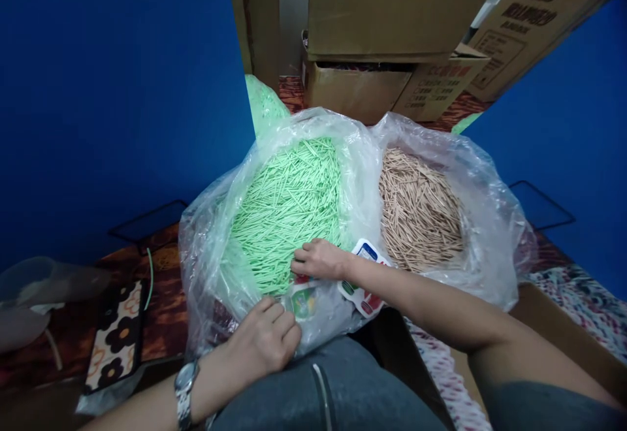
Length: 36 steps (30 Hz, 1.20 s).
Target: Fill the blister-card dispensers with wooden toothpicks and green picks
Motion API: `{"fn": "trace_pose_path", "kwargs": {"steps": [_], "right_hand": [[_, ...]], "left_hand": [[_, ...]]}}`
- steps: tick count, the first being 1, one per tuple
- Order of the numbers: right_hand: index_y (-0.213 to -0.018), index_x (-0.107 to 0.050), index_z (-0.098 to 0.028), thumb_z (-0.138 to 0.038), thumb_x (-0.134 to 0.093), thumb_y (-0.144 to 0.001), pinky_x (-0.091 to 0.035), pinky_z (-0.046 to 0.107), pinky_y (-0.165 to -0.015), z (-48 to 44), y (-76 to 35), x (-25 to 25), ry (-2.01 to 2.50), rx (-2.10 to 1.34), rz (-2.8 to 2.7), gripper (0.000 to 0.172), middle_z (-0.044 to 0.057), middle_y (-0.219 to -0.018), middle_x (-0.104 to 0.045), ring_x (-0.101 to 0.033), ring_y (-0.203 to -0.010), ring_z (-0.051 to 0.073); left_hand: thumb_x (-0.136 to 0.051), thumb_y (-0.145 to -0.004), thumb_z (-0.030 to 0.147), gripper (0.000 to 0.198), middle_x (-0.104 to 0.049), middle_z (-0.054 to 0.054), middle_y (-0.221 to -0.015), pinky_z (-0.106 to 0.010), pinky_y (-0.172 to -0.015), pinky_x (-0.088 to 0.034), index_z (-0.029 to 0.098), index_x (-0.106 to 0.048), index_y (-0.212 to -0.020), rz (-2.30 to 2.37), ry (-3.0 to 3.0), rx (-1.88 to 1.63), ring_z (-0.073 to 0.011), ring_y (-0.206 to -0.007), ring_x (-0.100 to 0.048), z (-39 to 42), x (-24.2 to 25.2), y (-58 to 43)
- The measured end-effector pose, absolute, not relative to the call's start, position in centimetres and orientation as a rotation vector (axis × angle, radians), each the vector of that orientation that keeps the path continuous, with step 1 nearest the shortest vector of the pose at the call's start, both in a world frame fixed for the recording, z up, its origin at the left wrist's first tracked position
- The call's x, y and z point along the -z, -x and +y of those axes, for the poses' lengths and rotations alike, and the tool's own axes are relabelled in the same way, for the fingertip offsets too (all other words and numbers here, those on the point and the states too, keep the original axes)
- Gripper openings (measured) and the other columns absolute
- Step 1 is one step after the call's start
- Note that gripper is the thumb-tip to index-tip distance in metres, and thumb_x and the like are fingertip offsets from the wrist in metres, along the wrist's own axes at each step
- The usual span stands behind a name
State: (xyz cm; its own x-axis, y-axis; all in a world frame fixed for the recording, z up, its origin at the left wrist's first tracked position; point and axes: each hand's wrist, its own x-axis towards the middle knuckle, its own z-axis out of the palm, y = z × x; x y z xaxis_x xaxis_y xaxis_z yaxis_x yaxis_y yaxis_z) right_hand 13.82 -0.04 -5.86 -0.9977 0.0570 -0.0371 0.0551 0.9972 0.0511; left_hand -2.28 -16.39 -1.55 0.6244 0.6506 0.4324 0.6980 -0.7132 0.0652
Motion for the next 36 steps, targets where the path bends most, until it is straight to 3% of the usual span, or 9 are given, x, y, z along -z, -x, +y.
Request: {"fn": "trace_pose_path", "kwargs": {"steps": [7, 13, 20, 23, 27, 36], "right_hand": [[-0.097, -0.058, -0.023, -0.027, -0.045, -0.094, -0.03, 0.024, -0.055, 0.8, -13.7, 5.0, -0.337, 0.003, 2.982, 0.013, 0.003, -0.09, -0.061, -0.055, -0.072, 0.014], [-0.091, -0.059, -0.021, -0.027, -0.049, -0.092, -0.031, 0.026, -0.054, -1.1, -12.3, 1.7, -0.258, 0.087, 3.074, 0.012, 0.002, -0.078, -0.06, -0.053, -0.07, 0.015], [-0.076, -0.062, -0.019, -0.022, -0.05, -0.091, -0.041, 0.041, -0.084, -5.1, -7.1, 4.7, 0.464, 0.148, 3.166, 0.02, 0.005, -0.094, -0.061, -0.049, -0.094, 0.021], [-0.087, -0.064, -0.02, -0.022, -0.047, -0.093, -0.04, 0.05, -0.091, -5.6, -6.8, 6.3, 0.463, -0.002, 3.185, 0.018, 0.007, -0.109, -0.059, -0.044, -0.11, 0.026], [-0.105, -0.06, -0.023, -0.024, -0.04, -0.095, -0.044, 0.057, -0.084, -5.3, -7.1, 6.8, 0.309, -0.168, 3.259, 0.022, 0.008, -0.122, -0.051, -0.039, -0.118, 0.031], [-0.117, -0.054, -0.021, -0.022, -0.041, -0.096, -0.044, 0.035, -0.079, 1.0, -8.0, 6.4, 0.411, -0.086, 3.294, 0.025, 0.009, -0.129, -0.051, -0.043, -0.115, 0.023]], "left_hand": [[-0.038, -0.09, 0.006, 0.025, -0.051, -0.001, -0.059, -0.032, -0.055, -0.034, 0.014, -0.056, -0.075, -1.145, 2.763, 0.687, -0.0171, -0.056, -0.047, -16.8, 0.5, 2.4], [-0.041, -0.089, 0.005, 0.021, -0.052, -0.002, -0.062, -0.033, -0.06, -0.041, 0.013, -0.058, -0.08, -1.164, 2.772, 0.626, -0.0169, -0.059, -0.048, -17.4, -0.1, 2.6], [-0.04, -0.089, 0.005, 0.028, -0.048, -0.002, -0.059, -0.032, -0.056, -0.035, 0.016, -0.054, -0.067, -1.213, 2.79, 0.63, -0.0159, -0.058, -0.043, -17.3, 0.4, 2.6], [-0.038, -0.091, 0.006, 0.029, -0.05, -0.002, -0.061, -0.031, -0.055, -0.033, 0.016, -0.054, -0.069, -1.25, 2.816, 0.717, -0.0162, -0.058, -0.042, -17.3, 0.9, 2.5], [-0.033, -0.094, 0.007, 0.032, -0.048, -0.001, -0.06, -0.029, -0.052, -0.03, 0.016, -0.053, -0.071, -1.294, 2.812, 0.839, -0.0154, -0.056, -0.04, -17.4, 1.4, 2.6], [-0.031, -0.096, 0.008, 0.027, -0.051, 0.0, -0.066, -0.023, -0.051, -0.036, 0.016, -0.051, -0.08, -1.335, 3.061, 0.657, -0.0126, -0.06, -0.047, -18.3, 1.4, 3.9]]}}
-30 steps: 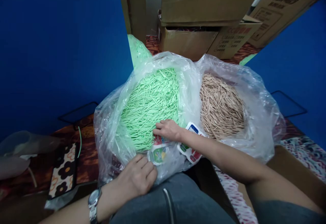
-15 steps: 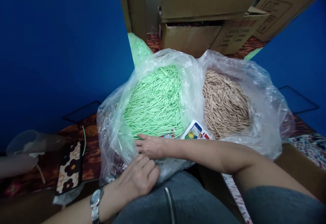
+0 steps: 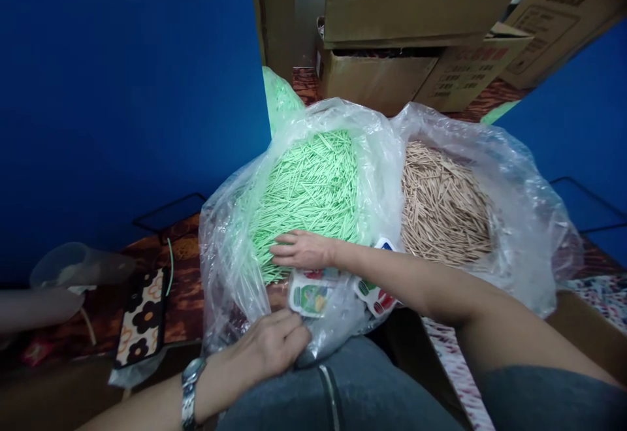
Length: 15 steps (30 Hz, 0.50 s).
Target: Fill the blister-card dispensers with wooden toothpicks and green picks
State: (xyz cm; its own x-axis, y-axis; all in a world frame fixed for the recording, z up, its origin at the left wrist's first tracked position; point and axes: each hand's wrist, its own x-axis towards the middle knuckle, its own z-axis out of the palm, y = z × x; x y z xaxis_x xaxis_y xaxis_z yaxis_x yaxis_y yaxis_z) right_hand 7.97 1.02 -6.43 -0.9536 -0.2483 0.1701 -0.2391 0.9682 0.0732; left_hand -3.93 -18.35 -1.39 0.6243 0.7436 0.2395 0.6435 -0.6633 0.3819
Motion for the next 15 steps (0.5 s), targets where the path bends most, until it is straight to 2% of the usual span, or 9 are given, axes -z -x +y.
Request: {"fn": "trace_pose_path", "kwargs": {"steps": [3, 6, 9, 11, 13, 15], "right_hand": [[-0.119, -0.055, -0.022, -0.021, -0.043, -0.095, -0.044, 0.035, -0.081, 2.4, -8.0, 7.4, -0.403, 0.037, -2.905, 0.027, 0.008, -0.131, -0.051, -0.044, -0.116, 0.023], [-0.12, -0.055, -0.023, -0.023, -0.042, -0.096, -0.043, 0.036, -0.085, 2.6, -8.1, 7.8, -0.416, 0.023, -2.874, 0.028, 0.008, -0.131, -0.053, -0.045, -0.116, 0.023], [-0.12, -0.055, -0.024, -0.025, -0.045, -0.095, -0.043, 0.037, -0.085, 2.0, -8.6, 7.0, -0.396, 0.021, -2.916, 0.028, 0.009, -0.132, -0.051, -0.045, -0.117, 0.024], [-0.121, -0.055, -0.026, -0.027, -0.048, -0.093, -0.043, 0.038, -0.085, 1.3, -9.0, 5.7, -0.398, 0.006, -2.957, 0.029, 0.009, -0.132, -0.051, -0.045, -0.117, 0.025], [-0.121, -0.054, -0.027, -0.031, -0.05, -0.092, -0.04, 0.044, -0.09, 0.3, -9.2, 4.4, -0.374, -0.017, -2.971, 0.03, 0.01, -0.13, -0.051, -0.046, -0.115, 0.026], [-0.117, -0.056, -0.027, -0.032, -0.05, -0.092, -0.036, 0.05, -0.094, -0.9, -8.7, 3.7, -0.326, -0.024, -2.95, 0.027, 0.011, -0.126, -0.053, -0.047, -0.112, 0.025]], "left_hand": [[-0.034, -0.094, 0.006, 0.021, -0.057, -0.002, -0.08, -0.022, -0.06, -0.043, 0.016, -0.053, -0.096, 1.238, -2.518, -0.376, -0.0134, -0.071, -0.053, -18.5, 1.3, 4.2], [-0.041, -0.089, 0.003, 0.03, -0.061, -0.011, -0.1, -0.029, -0.07, -0.048, 0.011, -0.049, -0.117, 1.459, -2.599, -0.159, -0.0206, -0.087, -0.056, -18.3, 1.4, 4.5], [-0.047, -0.086, 0.002, 0.017, -0.065, -0.015, -0.088, -0.036, -0.067, -0.047, 0.009, -0.058, -0.097, 1.512, -2.668, 0.061, -0.0251, -0.081, -0.056, -18.1, 1.7, 4.9], [-0.05, -0.086, 0.005, 0.012, -0.065, -0.011, -0.077, -0.041, -0.076, -0.046, 0.012, -0.058, -0.082, 1.462, -2.704, 0.065, -0.0239, -0.077, -0.056, -18.2, 1.9, 5.0], [-0.051, -0.086, 0.007, 0.012, -0.064, -0.009, -0.074, -0.047, -0.088, -0.041, 0.014, -0.057, -0.078, 1.437, -2.763, -0.007, -0.0227, -0.077, -0.057, -18.3, 2.0, 5.0], [-0.051, -0.086, 0.008, 0.012, -0.063, -0.007, -0.07, -0.047, -0.089, -0.04, 0.014, -0.056, -0.077, 1.424, -2.813, -0.041, -0.0219, -0.074, -0.057, -18.5, 1.9, 4.9]]}}
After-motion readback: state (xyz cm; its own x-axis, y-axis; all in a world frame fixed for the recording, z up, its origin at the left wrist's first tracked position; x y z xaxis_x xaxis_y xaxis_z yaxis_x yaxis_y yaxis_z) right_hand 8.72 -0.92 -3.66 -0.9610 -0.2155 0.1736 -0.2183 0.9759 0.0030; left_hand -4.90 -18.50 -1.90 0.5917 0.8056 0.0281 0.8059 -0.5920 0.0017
